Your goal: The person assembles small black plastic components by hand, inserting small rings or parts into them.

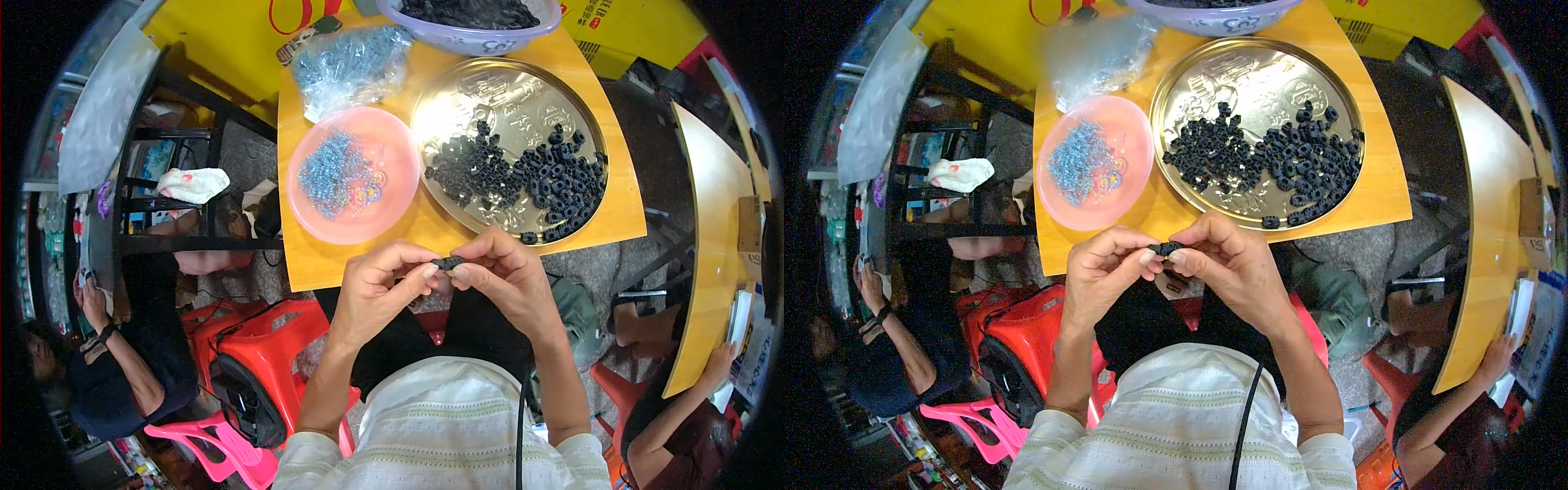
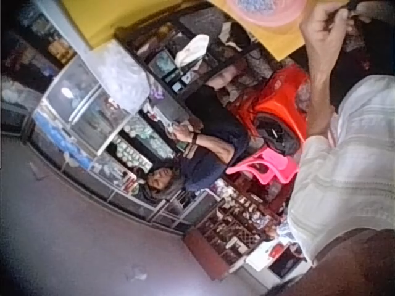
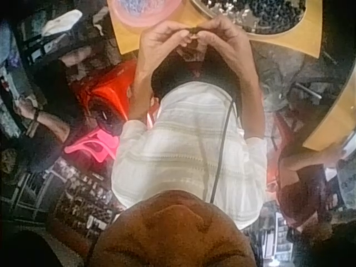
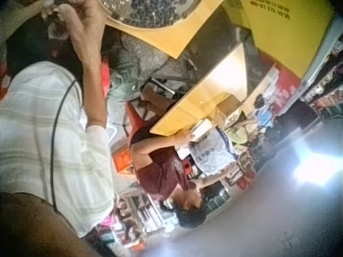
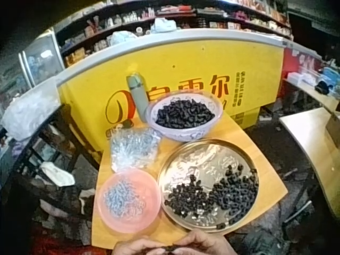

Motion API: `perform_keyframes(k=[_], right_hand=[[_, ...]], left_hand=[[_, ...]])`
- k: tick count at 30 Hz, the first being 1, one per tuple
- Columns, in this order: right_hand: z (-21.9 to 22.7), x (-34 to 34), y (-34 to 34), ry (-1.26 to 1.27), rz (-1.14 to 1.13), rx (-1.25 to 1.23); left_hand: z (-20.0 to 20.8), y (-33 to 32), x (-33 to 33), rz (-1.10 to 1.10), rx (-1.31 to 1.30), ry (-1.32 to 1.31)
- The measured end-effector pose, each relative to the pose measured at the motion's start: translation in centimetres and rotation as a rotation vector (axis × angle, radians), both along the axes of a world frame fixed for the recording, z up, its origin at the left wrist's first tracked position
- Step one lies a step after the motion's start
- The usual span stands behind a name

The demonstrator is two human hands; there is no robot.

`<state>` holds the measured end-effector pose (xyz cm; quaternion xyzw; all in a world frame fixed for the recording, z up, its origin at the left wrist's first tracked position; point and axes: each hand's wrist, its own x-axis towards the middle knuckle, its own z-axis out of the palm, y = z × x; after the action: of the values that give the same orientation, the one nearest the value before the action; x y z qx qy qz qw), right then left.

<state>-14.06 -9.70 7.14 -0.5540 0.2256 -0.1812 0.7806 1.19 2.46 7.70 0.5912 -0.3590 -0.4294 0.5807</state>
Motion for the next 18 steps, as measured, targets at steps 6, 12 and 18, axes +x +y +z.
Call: perform_keyframes(k=[6, 12, 18], right_hand=[[-0.3, -0.4, 0.7, 0.024, -0.034, -0.025], [-0.2, -0.4, 1.0, 0.029, -0.067, -0.006], [0.0, -1.3, 0.3, 0.033, 0.073, 0.095]], left_hand=[[-0.4, 0.2, -0.5, -0.009, 0.01, 0.102], [-0.7, 0.0, -0.5, 0.006, 0.014, 0.075], [0.7, 0.4, 0.3, -0.205, 0.047, -0.069]])
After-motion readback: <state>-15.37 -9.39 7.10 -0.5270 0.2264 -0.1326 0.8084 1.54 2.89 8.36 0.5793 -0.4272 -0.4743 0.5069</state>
